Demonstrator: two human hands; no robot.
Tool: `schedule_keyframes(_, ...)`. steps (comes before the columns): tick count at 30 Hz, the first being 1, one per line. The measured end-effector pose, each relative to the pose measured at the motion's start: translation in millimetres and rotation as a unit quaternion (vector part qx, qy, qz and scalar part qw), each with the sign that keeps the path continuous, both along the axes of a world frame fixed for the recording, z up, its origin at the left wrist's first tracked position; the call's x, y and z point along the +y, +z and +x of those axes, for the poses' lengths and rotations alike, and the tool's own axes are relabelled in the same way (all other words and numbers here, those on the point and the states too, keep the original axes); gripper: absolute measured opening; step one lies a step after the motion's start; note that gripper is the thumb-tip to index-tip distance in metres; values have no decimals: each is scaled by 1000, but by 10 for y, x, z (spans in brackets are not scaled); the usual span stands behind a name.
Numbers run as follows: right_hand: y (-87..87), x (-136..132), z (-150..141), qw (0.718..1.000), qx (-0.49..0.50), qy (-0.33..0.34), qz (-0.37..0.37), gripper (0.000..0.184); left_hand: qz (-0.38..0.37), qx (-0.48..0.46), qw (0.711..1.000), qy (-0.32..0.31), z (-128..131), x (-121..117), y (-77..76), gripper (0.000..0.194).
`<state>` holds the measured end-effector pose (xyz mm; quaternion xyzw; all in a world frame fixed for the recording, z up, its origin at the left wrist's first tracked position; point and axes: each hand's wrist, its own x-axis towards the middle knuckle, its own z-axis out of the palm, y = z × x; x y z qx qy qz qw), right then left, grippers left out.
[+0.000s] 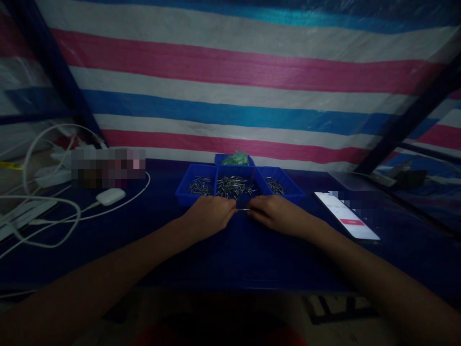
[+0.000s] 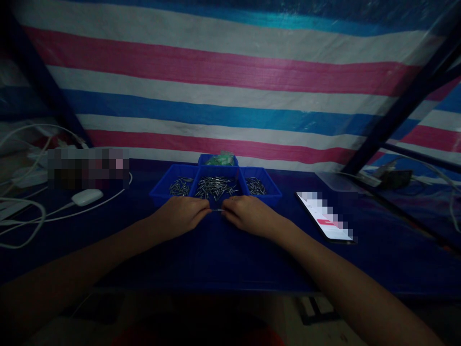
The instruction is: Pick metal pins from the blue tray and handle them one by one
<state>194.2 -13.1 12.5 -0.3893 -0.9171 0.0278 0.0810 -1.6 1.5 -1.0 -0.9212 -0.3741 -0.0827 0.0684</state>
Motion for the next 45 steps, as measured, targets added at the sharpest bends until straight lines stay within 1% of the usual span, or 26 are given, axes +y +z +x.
schedule_keyframes(5, -24, -1, 4, 1000, 1, 0, 0, 17, -6, 1, 1000, -3, 4, -3, 0, 29)
schedule_keyframes(10, -34, 5, 8, 1000, -4, -11, -1, 21, -4, -3, 1000, -7, 8, -23, 23, 26)
schedule_keyframes(16, -43, 38, 27, 999, -1, -40, 16, 16, 10, 2, 1000, -5, 9, -18, 13, 28)
schedule_keyframes(21, -39, 52, 29, 999, -5, -17, 28, 15, -3, -4, 1000, 2, 14, -24, 19, 29)
schedule_keyframes(26, -41, 27, 13, 1000, -8, -18, 16, 19, -20, -13, 1000, 11, 18, -34, 38, 27)
schedule_keyframes(30, -68, 38, 26, 1000, -5, -21, 8, 19, -7, -7, 1000, 9, 12, -22, 11, 27)
schedule_keyframes(35, -77, 83, 57, 999, 6, -47, 17, 16, 6, -6, 1000, 13, 1, -12, -9, 27)
schedule_keyframes(40, -57, 70, 38, 1000, 6, -24, 13, 16, -5, -12, 1000, 4, 3, -13, 0, 27)
schedule_keyframes(45, -66, 31, 8, 1000, 14, -8, 0, 18, -15, -53, 998, -35, 12, -5, -18, 22)
